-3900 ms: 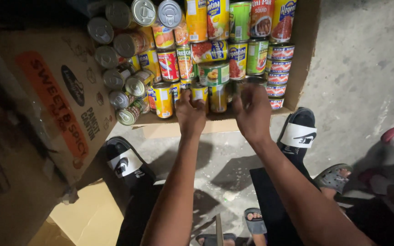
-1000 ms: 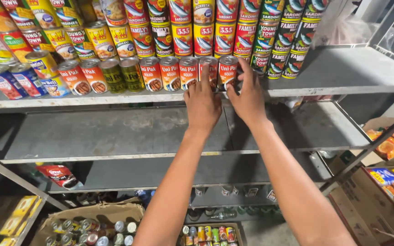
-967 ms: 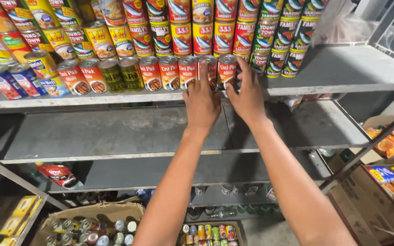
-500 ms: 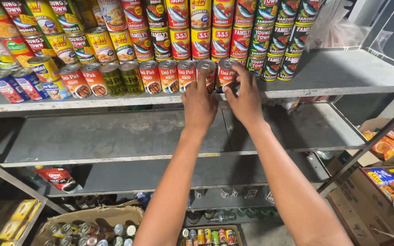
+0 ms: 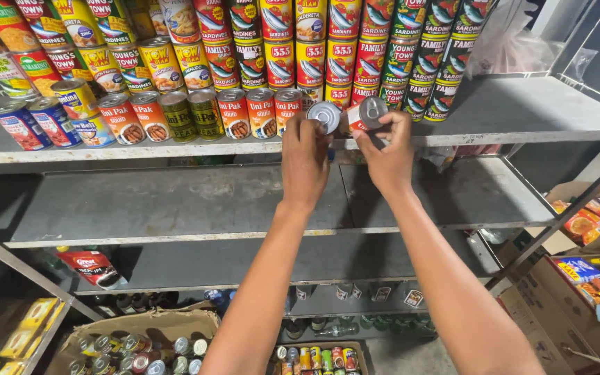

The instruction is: Organize canned goods on shelves and in a box in a grocery store environment.

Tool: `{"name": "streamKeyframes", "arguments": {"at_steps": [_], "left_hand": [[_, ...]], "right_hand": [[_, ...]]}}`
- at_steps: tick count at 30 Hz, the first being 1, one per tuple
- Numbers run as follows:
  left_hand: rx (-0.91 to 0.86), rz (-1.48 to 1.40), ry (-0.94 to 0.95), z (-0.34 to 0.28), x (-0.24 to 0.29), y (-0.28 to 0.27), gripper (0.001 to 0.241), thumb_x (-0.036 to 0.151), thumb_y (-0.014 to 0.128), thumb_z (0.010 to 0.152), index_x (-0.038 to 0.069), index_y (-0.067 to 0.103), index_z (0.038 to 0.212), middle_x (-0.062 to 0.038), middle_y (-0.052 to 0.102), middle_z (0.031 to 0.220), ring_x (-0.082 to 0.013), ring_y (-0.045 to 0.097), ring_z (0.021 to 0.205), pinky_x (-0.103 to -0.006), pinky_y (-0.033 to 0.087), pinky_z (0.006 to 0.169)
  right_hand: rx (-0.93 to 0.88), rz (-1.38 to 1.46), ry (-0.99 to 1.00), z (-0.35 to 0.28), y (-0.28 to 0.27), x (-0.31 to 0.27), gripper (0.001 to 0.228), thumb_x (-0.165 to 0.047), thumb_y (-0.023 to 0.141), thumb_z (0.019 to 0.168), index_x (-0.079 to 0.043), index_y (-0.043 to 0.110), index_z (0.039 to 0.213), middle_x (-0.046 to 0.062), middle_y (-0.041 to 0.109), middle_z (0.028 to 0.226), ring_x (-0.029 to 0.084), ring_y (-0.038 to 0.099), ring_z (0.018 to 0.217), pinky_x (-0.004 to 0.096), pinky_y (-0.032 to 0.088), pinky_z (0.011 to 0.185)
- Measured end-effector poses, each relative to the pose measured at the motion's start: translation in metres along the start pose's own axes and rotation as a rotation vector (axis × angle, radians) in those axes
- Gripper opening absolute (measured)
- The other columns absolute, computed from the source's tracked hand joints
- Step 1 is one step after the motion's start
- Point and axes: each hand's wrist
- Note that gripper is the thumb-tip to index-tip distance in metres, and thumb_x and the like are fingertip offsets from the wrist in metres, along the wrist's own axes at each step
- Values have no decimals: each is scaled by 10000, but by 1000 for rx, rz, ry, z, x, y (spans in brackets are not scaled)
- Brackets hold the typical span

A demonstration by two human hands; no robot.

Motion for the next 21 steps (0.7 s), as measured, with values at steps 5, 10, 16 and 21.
{"name": "streamKeyframes", "arguments": {"at_steps": [5,10,16,21], "left_hand": [[25,-129,72,5,32,-24,343,-20,738,906,39,520,1163,-236,515,1321,-439,564,1195,-481,493,975],[-2,-265,78,-9,54,-47,356,15,734,962,83,533,1248,-222,503,1359,-409,571,1279,-458,500,1077],[-101,-330,-94,-56,65,-71,405,48,703,1004,90,545,1374,-218,534,1396,-373,598,1296,-420,526,1082],[-172,-321,-296,-114,55,-79,381,132,668,1031,58,546,1384,-229,552,1409,-367,599,1298,-424,491,1120]], "right_hand": [[-21,249,-43,-8,-16,-21,527,-50,840,944,-59,440,1288,80,571,1194,154,634,1059,314,523,932],[-85,500,-12,-29,-40,-62,612,10,795,964,-65,366,1395,86,530,1329,155,593,1217,330,517,1052],[-168,598,201,-79,-57,-77,643,16,753,946,-28,365,1456,133,548,1426,198,580,1324,370,497,1158],[-236,570,394,-139,-56,-66,629,6,747,915,-18,394,1435,145,599,1386,209,598,1303,377,484,1149]]}}
Point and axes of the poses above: each hand's wrist, its own z-axis towards the middle knuckle, its own y-axis out of the palm, x = y × z
